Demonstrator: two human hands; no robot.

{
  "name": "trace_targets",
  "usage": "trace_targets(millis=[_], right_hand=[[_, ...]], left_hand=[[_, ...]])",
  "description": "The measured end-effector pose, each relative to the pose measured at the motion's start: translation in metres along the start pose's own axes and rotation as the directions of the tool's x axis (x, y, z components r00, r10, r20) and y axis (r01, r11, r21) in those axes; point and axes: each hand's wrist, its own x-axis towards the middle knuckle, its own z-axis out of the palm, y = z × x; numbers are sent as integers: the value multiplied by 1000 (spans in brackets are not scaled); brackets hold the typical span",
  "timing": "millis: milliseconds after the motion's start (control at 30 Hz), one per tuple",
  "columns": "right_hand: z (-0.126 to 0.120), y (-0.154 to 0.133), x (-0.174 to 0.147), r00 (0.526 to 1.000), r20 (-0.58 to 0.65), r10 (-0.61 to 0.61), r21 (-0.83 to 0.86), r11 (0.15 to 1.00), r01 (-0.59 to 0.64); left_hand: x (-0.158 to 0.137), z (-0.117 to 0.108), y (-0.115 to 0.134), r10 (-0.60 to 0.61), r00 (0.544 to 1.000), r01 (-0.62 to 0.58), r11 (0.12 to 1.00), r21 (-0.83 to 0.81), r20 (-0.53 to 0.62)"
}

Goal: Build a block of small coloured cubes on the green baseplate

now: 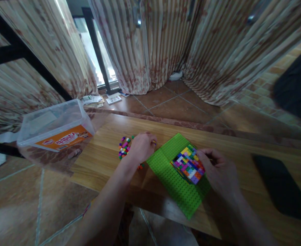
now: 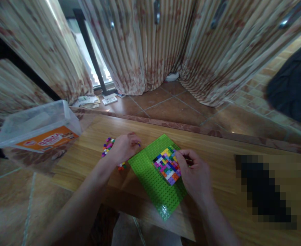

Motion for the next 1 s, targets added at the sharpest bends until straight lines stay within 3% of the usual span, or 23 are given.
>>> trace_targets(millis=[167, 367, 467, 567, 667, 767, 867, 1000], right_hand=[[1, 3, 0, 1000, -14, -21, 7, 1000, 21], [0, 4, 0, 1000, -2, -15, -9, 1000, 15], [-1, 3, 0, 1000, -25, -15, -60, 998, 14], [-2, 3, 0, 995, -83, -48, -87, 995, 40], [-3, 3, 0, 987, -142, -74, -86, 994, 62], [-3, 3, -1, 979, -187, -85, -54, 996, 77], [-2, 0, -3, 969, -207, -135, -24, 991, 133], [1, -8, -12, 936, -160, -315, -20, 949, 316]], left_hand=[[-1, 1, 7, -48, 998, 47, 997, 57, 30], [0, 4, 9, -31, 999, 31, 999, 12, 14], [2, 5, 10, -42, 999, 40, 996, -83, -26], [2, 5, 12, -47, 996, 21, 956, -293, -82], [1, 6, 17, -11, 993, -62, 812, -580, -120], [-1, 8, 24, 61, 996, -91, 618, -781, -67], [-3, 9, 31, 110, 994, -47, 464, -884, 5], [-6, 8, 42, 118, 991, 25, 293, -956, 62]])
